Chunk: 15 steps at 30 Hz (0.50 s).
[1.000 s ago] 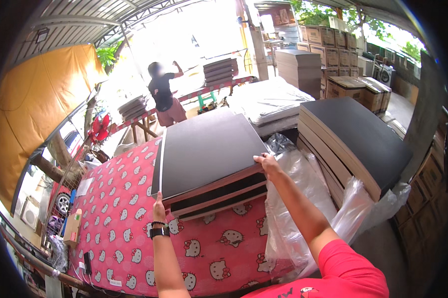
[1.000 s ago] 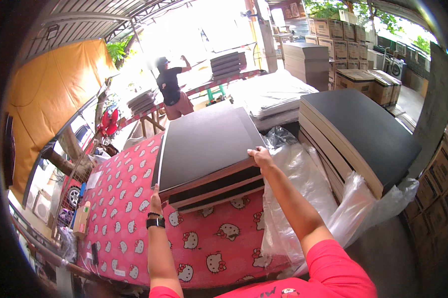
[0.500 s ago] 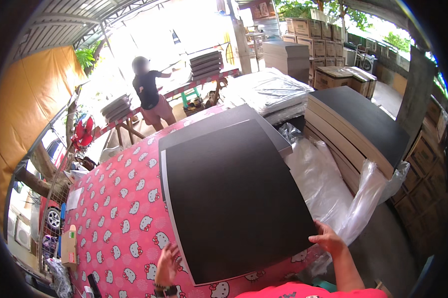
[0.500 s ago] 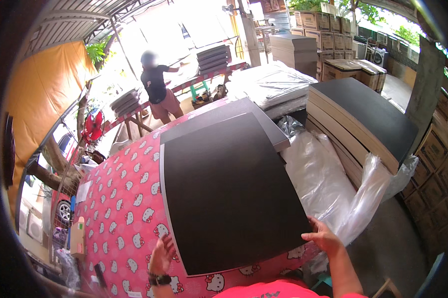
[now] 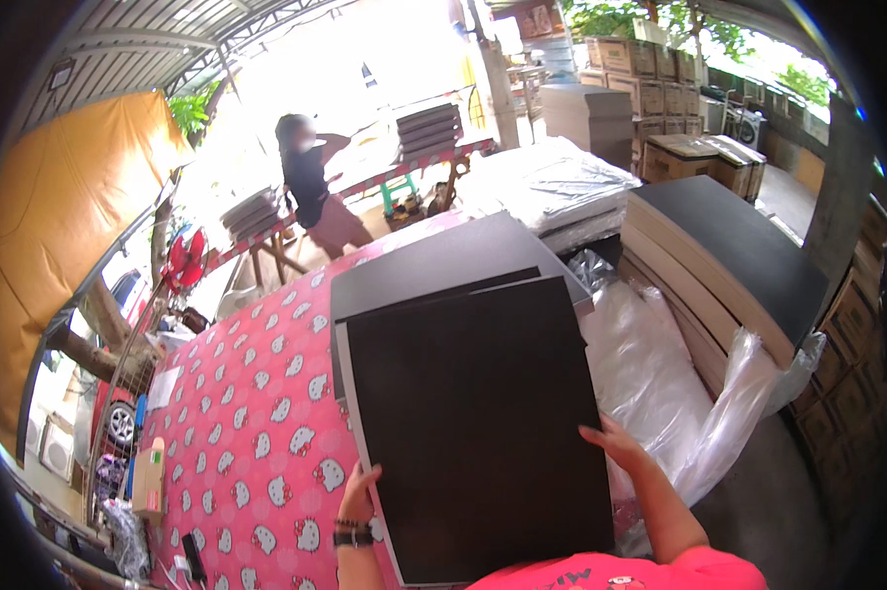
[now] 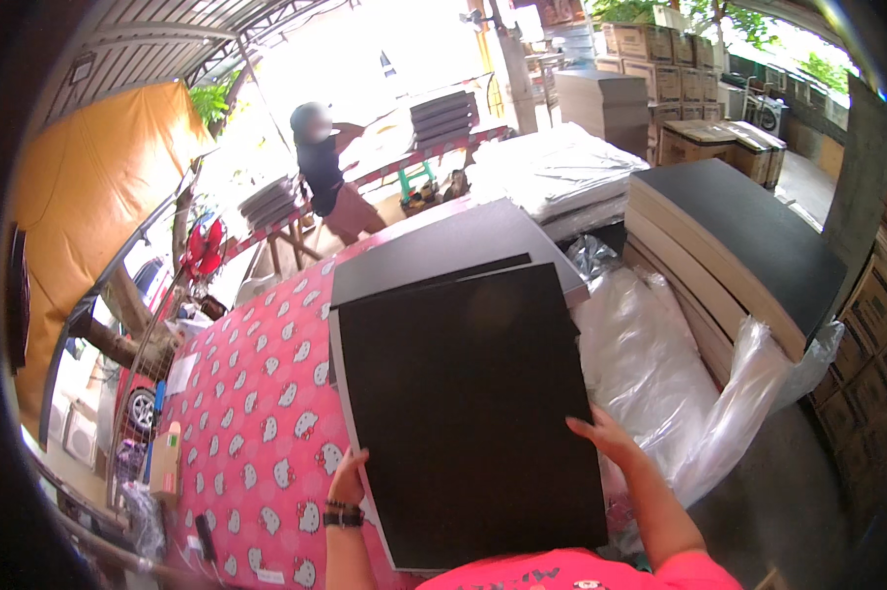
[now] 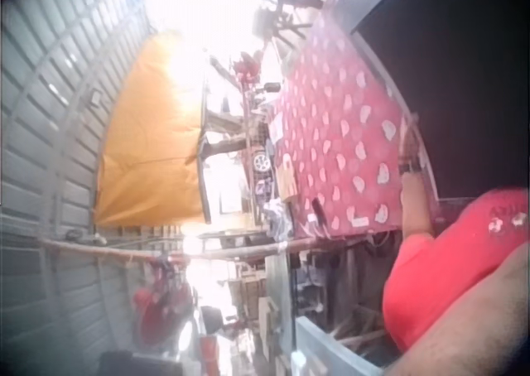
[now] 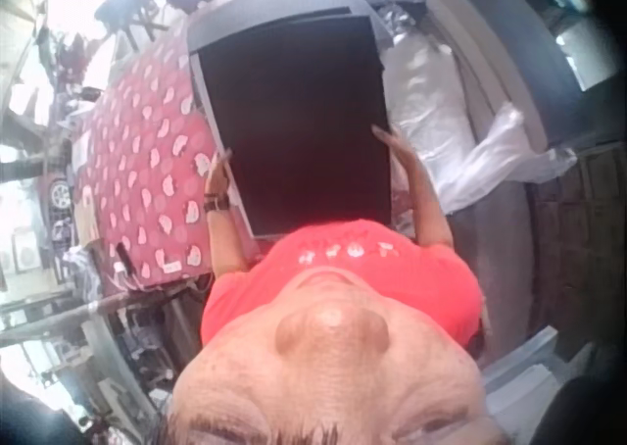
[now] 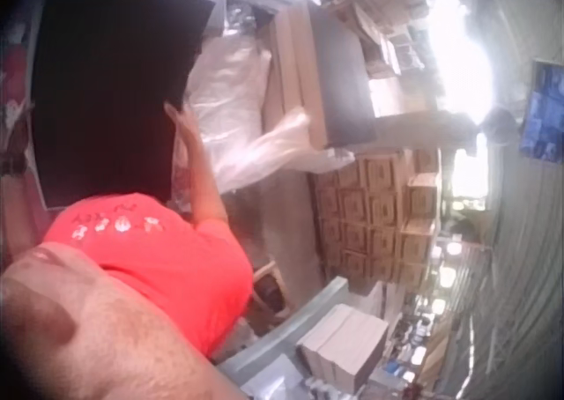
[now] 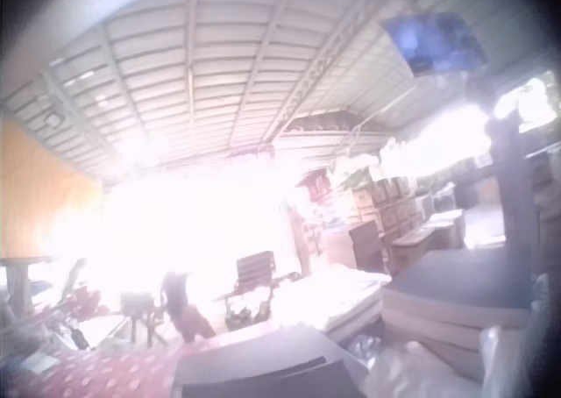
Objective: The person places black paper boards into plastic bags by hand, then stacks the bagged boards on a pallet and on a table.
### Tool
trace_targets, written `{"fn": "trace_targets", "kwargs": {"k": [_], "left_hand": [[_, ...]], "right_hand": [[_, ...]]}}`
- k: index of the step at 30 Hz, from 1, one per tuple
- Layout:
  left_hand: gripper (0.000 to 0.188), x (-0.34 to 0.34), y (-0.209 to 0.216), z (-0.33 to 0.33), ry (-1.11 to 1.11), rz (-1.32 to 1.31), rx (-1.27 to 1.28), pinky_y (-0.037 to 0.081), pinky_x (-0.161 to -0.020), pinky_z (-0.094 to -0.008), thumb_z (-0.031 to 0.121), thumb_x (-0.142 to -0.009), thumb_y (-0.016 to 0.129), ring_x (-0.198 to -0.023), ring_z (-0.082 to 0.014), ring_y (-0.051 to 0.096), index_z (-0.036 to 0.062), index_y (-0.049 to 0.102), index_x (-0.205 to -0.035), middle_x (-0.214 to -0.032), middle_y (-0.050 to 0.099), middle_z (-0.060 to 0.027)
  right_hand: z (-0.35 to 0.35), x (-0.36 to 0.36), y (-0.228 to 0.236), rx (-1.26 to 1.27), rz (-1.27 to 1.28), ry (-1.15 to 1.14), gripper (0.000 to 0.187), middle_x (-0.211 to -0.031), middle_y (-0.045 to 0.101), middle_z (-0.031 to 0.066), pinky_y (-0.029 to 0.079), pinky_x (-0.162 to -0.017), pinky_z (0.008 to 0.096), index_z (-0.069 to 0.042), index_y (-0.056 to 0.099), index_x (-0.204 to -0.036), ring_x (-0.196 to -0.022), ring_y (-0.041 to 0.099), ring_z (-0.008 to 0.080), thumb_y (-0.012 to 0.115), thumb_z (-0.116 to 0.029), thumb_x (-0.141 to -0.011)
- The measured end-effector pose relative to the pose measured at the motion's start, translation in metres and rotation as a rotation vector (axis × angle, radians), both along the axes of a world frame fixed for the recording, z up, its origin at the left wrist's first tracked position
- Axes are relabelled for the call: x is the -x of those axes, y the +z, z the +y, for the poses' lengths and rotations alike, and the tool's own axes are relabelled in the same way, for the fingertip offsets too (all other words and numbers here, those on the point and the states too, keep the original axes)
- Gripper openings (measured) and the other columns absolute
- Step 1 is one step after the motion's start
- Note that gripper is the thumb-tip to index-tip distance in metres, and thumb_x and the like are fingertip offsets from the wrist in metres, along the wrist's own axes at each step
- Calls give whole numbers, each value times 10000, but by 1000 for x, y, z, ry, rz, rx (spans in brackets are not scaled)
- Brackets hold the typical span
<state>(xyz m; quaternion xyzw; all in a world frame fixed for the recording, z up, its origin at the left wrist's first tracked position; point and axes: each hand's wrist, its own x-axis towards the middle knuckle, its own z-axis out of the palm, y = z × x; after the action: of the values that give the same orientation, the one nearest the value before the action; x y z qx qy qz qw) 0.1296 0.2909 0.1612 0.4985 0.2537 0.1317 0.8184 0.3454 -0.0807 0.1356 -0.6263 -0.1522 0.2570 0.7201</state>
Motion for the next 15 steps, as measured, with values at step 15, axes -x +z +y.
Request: {"fn": "trace_targets", "kwargs": {"k": [15], "left_hand": [[464,83,106,-80,520,-336,-533,405,-821,-327,132,-717,612,-929,-204,494,-31,438,-1116,-1006,530,-83]], "right_hand": [[14,58,136,-346,-255,-25,650,-1062,484,82,348,-878,294,-4,357,-1171,-1002,443,157,723,-152,-655]]}}
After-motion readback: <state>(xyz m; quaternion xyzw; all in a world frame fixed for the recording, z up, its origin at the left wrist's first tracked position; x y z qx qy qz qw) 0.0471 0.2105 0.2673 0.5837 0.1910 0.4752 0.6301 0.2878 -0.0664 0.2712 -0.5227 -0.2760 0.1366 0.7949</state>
